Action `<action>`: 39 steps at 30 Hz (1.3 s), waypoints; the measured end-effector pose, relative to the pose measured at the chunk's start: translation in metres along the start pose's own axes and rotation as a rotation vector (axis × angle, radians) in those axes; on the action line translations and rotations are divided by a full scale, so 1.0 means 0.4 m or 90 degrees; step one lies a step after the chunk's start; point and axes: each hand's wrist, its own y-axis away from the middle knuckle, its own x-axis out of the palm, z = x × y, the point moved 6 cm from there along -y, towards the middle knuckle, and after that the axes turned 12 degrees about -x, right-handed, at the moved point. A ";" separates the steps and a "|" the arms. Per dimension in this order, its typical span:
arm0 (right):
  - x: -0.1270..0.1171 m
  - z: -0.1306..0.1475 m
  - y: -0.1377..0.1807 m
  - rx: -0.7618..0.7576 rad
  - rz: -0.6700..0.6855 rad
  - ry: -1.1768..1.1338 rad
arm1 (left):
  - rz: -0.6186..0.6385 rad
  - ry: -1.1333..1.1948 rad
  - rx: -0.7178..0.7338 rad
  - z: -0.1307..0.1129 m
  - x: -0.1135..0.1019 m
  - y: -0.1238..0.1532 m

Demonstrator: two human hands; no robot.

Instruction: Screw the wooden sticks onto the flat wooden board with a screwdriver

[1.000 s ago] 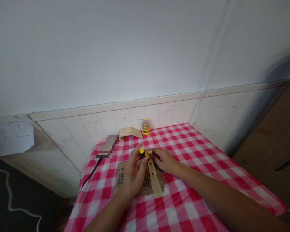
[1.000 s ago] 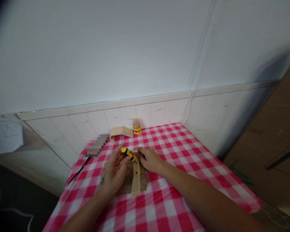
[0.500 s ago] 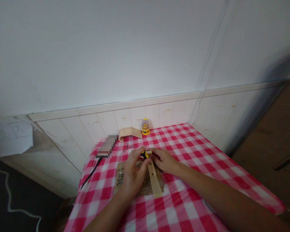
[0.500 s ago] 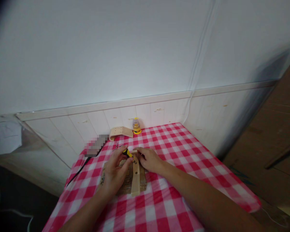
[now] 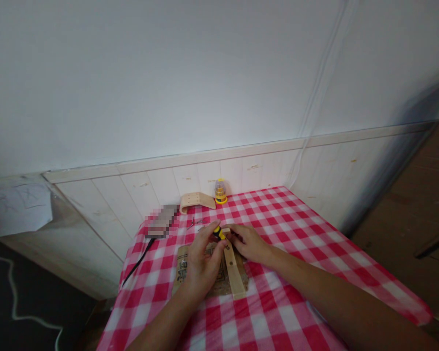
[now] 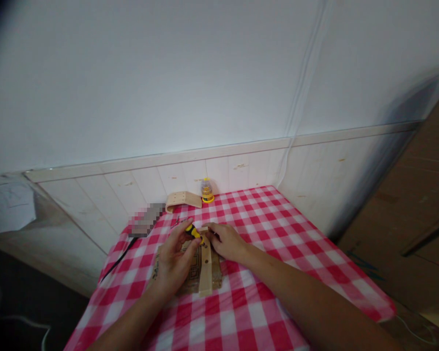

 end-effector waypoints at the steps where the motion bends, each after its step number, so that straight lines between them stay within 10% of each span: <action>1: 0.000 0.001 0.000 0.000 0.001 0.002 | 0.001 -0.001 -0.010 0.003 0.000 0.001; 27: -0.003 0.007 -0.003 -0.017 -0.003 -0.003 | 0.033 0.045 -0.092 0.036 0.010 0.008; 39: -0.005 0.011 -0.002 -0.008 0.001 -0.013 | 0.000 -0.011 0.015 -0.013 0.000 -0.001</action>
